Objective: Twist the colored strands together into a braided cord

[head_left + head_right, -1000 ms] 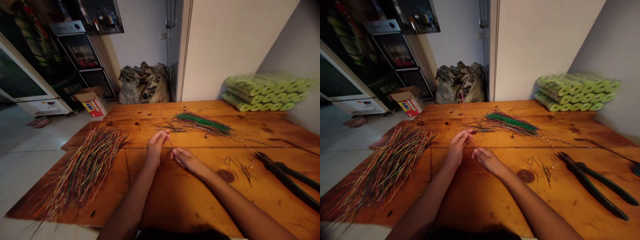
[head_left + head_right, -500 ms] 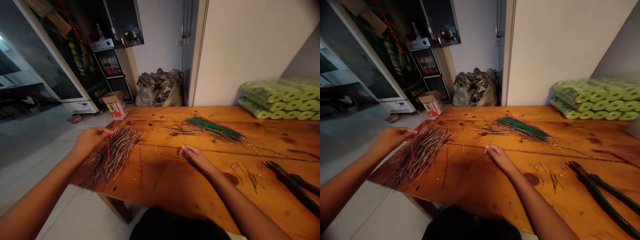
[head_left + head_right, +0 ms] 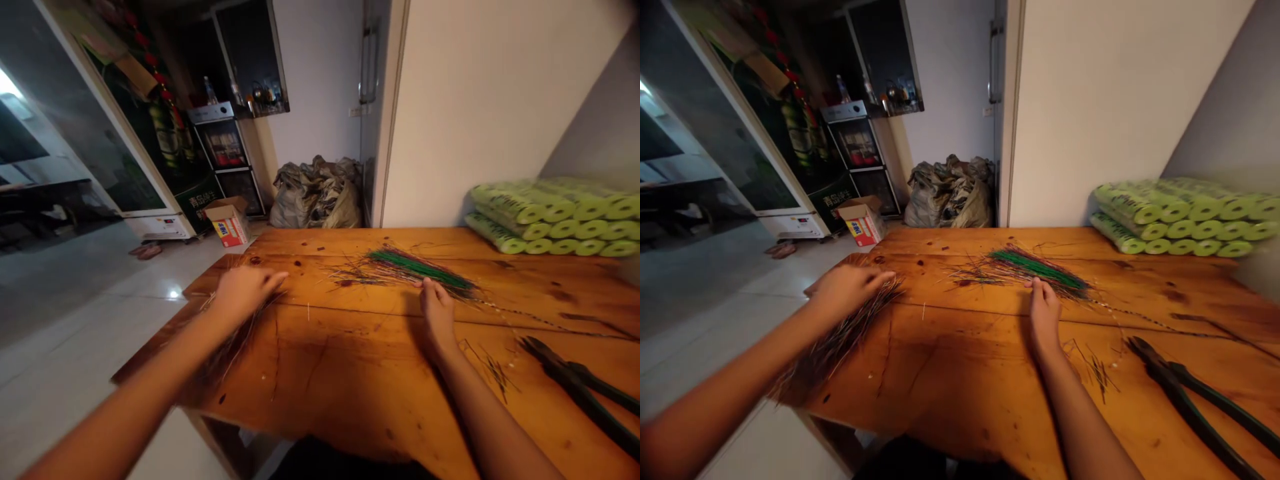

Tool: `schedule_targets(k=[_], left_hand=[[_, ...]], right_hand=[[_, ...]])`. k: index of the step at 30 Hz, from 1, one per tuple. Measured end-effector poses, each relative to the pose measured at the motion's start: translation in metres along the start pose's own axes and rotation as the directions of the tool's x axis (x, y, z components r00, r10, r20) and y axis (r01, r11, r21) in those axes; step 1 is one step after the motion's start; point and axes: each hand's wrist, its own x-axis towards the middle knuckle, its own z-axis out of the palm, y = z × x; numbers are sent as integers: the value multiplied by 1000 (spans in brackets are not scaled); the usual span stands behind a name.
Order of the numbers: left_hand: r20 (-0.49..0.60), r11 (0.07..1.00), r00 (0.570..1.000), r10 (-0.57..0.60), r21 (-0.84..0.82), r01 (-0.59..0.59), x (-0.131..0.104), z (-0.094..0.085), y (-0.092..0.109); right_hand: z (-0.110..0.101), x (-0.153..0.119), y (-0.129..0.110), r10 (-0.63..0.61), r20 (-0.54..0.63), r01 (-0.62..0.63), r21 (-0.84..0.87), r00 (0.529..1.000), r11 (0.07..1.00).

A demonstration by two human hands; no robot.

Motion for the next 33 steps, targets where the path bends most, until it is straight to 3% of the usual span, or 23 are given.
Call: schedule_targets(k=[3,5,7,9,11,13,16,23,33], left_hand=[[-40,959,984,173,-221,-178,0,34,74],[-54,860,974,220,-461,-220,-1,66,115],[-90,755,962,257,-603,-258,-2,99,145],[-109,649,960,258,-716,-256,-2,125,161],[-97,560,978,185,-807,-186,-2,142,168],[-87,479,990,111,-868,-130,-2,149,167],[-63,377,995,75,-922,-86,0,151,162],[136,68,987,-82,-988,142,9,157,153],[190,-31,977,-92,-982,188,11,155,152]], right_hand=[[-12,11,7,-81,-48,71,-183,996,981],[-17,14,8,-129,-42,114,-262,991,958],[-21,15,9,-175,-14,156,-387,984,909],[-22,14,10,-183,61,181,-613,981,769],[-21,13,13,-136,132,187,-799,982,571],[-18,12,16,-83,139,162,-871,987,463],[-15,11,19,-40,103,110,-901,994,420],[-17,6,8,-15,95,94,-932,995,351],[-20,5,-3,10,105,93,-920,994,380]])
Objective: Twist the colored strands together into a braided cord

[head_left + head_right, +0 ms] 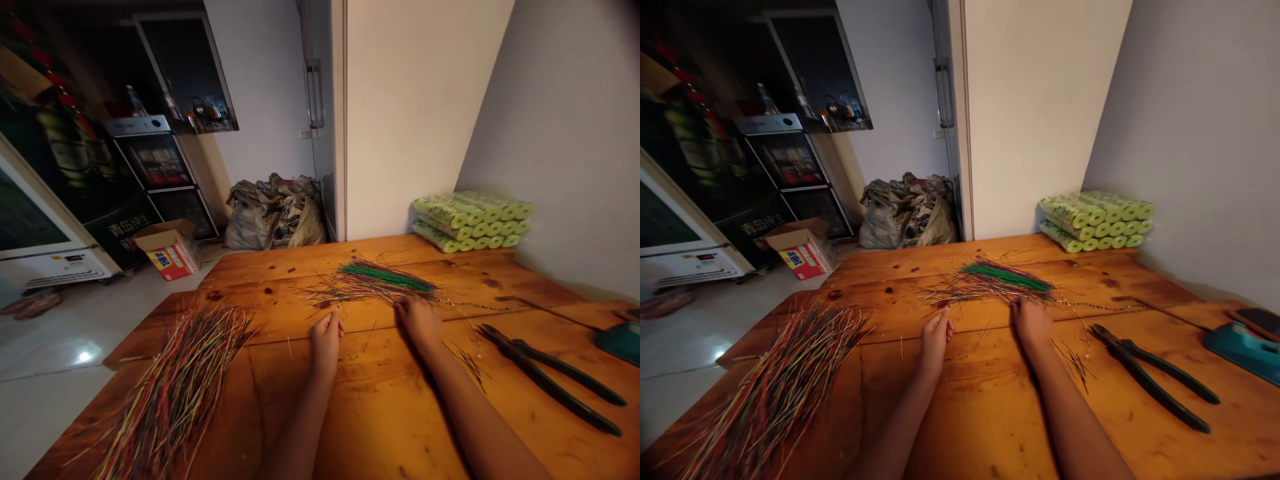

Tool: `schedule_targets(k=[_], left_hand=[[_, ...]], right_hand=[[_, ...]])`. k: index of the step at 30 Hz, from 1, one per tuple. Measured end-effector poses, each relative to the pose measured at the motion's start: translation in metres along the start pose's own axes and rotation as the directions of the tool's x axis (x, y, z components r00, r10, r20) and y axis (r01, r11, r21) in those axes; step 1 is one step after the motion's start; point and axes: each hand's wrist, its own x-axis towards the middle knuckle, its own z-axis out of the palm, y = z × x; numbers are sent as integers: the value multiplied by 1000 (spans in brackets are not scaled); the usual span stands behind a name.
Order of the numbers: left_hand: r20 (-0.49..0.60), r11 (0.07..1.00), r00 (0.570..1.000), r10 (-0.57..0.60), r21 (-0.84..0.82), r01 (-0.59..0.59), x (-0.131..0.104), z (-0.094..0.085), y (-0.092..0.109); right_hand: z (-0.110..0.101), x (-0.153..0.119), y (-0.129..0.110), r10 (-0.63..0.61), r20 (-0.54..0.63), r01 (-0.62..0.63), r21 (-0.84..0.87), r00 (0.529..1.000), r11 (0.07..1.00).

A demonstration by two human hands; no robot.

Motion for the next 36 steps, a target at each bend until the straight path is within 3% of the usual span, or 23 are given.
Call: schedule_targets(k=[15,19,22,28,33,36], left_hand=[[26,999,1000,5,-36,-4,-1,1,-4],[76,998,996,47,-37,-44,-2,1,-2],[84,996,993,78,-54,-74,-2,2,-1],[76,993,993,91,-87,-85,-1,1,1],[119,993,988,102,-68,-95,-2,0,1],[145,992,983,112,-68,-103,-2,-1,2]], right_hand=[[-5,3,9,50,11,-51,153,999,987],[-5,4,15,100,24,-103,262,995,960],[-6,9,24,139,-28,-117,398,990,910],[-9,16,38,257,-107,-109,705,960,700],[-18,11,28,427,71,-149,977,902,153],[-21,2,8,368,112,-154,984,923,87]])
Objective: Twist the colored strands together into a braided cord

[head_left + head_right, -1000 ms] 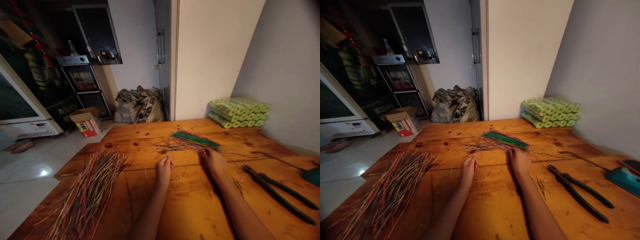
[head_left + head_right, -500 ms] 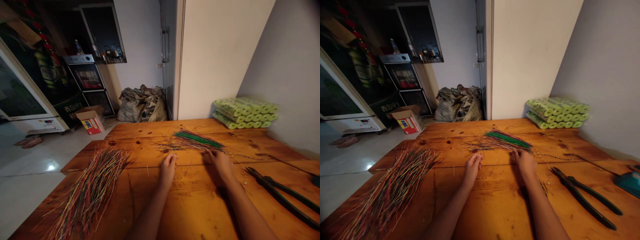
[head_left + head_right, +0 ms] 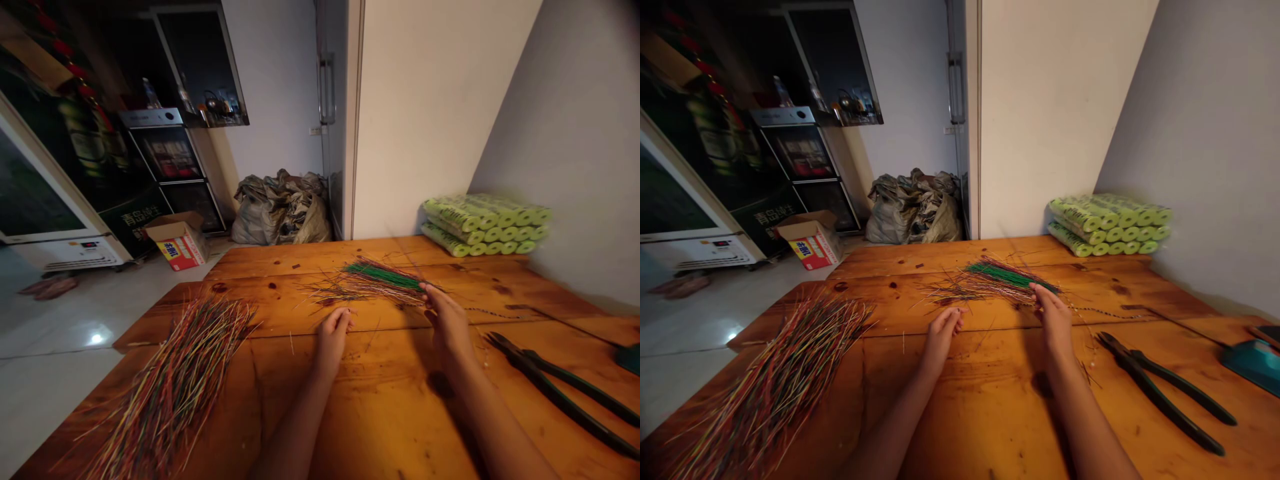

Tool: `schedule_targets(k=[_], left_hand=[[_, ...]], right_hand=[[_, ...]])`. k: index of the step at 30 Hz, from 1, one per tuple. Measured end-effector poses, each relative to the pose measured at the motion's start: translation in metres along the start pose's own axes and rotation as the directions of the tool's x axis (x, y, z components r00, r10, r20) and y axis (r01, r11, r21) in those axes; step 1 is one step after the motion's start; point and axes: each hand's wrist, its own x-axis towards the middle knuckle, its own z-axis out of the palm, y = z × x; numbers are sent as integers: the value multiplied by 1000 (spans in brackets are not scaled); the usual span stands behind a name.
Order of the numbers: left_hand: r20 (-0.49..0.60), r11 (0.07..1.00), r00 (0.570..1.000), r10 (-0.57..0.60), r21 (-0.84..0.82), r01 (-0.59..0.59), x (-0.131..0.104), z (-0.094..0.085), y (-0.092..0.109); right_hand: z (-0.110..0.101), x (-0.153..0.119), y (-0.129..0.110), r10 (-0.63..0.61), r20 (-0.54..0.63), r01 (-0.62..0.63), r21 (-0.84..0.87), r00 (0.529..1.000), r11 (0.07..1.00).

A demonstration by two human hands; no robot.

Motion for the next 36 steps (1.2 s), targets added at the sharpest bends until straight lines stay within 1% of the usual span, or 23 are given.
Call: schedule_targets(k=[3,5,7,10,12,14,16,18,19,20,21,22,23,24,25,26,27,29,32,36], left_hand=[[25,999,1000,-11,-46,12,0,-1,1],[16,990,999,-40,-137,42,-1,-1,2],[-10,960,997,-75,-271,69,-2,-2,4],[-29,883,994,-103,-462,78,-4,-2,8],[-40,843,993,-111,-533,73,-4,-2,11],[-79,839,988,-129,-541,66,-4,-3,11],[-121,859,982,-142,-509,61,-3,-5,11],[-143,881,980,-136,-470,53,-2,-8,10],[-148,891,981,-125,-451,45,-1,-10,9],[-149,904,983,-110,-426,36,-1,-11,10],[-146,920,985,-91,-392,27,-2,-11,11],[-133,937,989,-71,-350,20,-3,-11,12],[-104,954,993,-51,-300,18,-4,-10,14],[-54,970,998,-32,-243,18,-5,-9,16],[11,982,1000,-18,-187,20,-7,-7,18],[79,990,997,-9,-139,20,-8,-6,20],[138,995,990,-7,-100,21,-10,-4,22],[208,999,978,-6,-45,15,-11,-3,24],[233,1000,972,2,7,-4,-11,-4,24],[251,999,968,7,41,-17,-10,-4,20]], right_hand=[[19,-20,0,-48,130,58,-80,990,995],[30,-33,2,-106,215,141,-155,971,978],[38,-46,4,-174,311,249,-220,934,943],[45,-59,8,-247,470,419,-304,847,856],[47,-65,11,-272,564,524,-349,780,777],[49,-68,14,-272,646,608,-377,713,699],[49,-70,14,-243,724,663,-374,646,648],[50,-70,13,-206,779,676,-342,592,653],[50,-69,13,-190,790,657,-321,583,683],[50,-68,13,-175,781,610,-305,600,731],[50,-67,13,-159,750,535,-289,642,794],[51,-65,15,-137,704,436,-264,697,860],[51,-63,16,-109,656,330,-223,746,917],[51,-61,17,-78,619,229,-169,782,959],[52,-60,19,-51,600,146,-111,799,983],[52,-58,19,-31,601,85,-62,799,994],[52,-58,20,-16,618,42,-28,786,999],[53,-58,20,9,654,-12,1,757,1000],[54,-61,19,24,668,-46,15,744,999],[54,-61,21,34,642,-66,27,766,997]])
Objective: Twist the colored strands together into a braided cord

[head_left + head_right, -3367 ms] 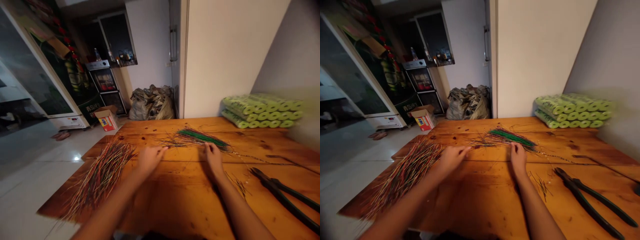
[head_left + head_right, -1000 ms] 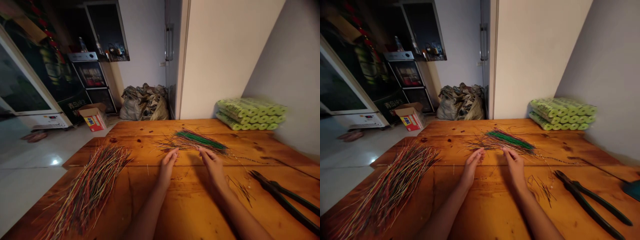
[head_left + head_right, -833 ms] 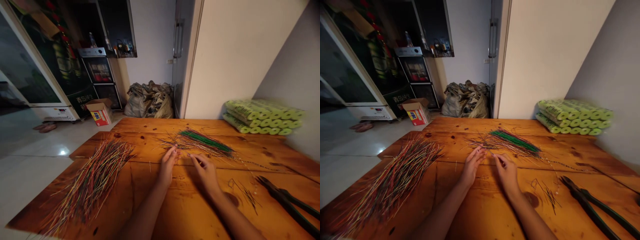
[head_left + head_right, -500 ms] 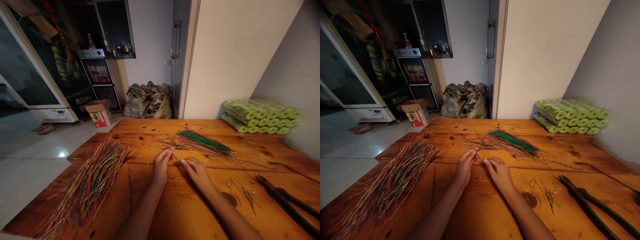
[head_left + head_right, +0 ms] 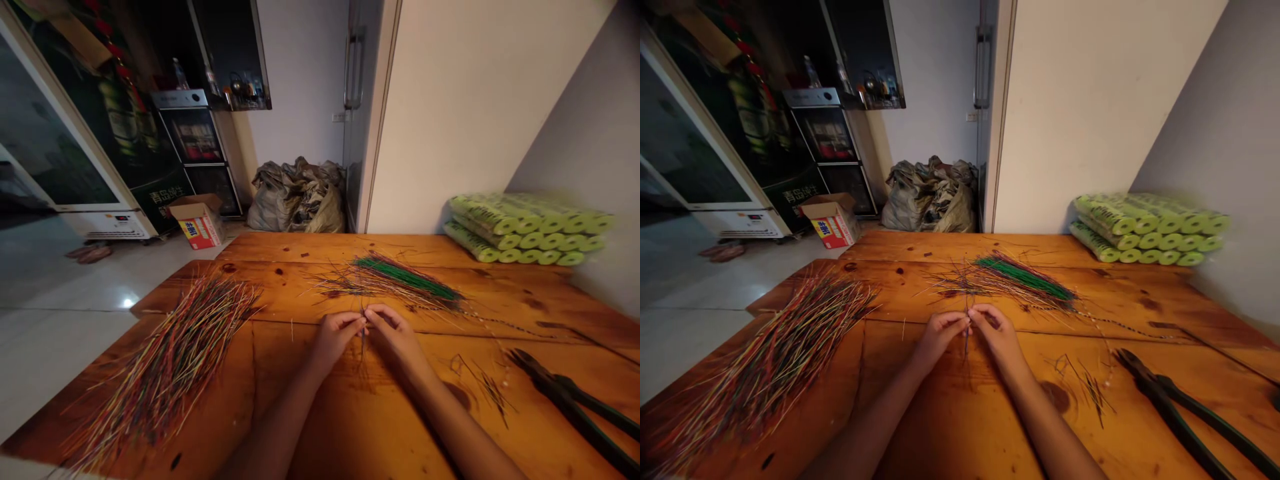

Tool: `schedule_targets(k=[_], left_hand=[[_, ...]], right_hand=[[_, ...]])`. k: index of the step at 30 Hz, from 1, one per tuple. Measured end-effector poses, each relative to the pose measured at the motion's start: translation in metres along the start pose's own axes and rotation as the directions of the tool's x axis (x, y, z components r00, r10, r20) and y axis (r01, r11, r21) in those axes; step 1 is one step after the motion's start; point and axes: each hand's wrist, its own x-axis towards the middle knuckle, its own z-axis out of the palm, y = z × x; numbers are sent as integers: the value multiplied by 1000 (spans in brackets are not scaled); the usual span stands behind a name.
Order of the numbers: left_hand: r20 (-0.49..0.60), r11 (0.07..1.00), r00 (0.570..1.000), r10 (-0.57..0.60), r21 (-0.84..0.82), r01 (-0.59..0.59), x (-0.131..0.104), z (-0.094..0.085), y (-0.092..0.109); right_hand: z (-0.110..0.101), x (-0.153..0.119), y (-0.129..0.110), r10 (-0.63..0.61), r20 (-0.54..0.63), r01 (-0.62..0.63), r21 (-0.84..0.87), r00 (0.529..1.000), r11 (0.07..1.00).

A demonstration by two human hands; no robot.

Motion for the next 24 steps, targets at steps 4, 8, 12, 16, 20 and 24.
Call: schedule_targets(k=[4,8,12,16,20,24], left_hand=[[4,1000,1000,-25,-8,25,-1,2,-2],[31,999,999,-37,-35,38,-2,2,0],[98,997,995,-33,-66,40,-3,1,2],[144,988,988,-62,-131,81,-4,0,2],[172,979,979,-112,-152,139,-5,0,1],[199,979,971,-129,-130,157,-6,0,1]], right_hand=[[-2,1,-3,-7,-16,7,-3,1000,1000],[-2,-1,-8,-4,-77,5,9,997,1000],[0,-4,-11,0,-101,2,18,995,1000],[-2,-5,-14,-3,-91,6,28,996,1000],[-5,-3,-15,-38,-110,40,14,993,999],[-5,-2,-13,-57,-130,52,-37,990,998]])
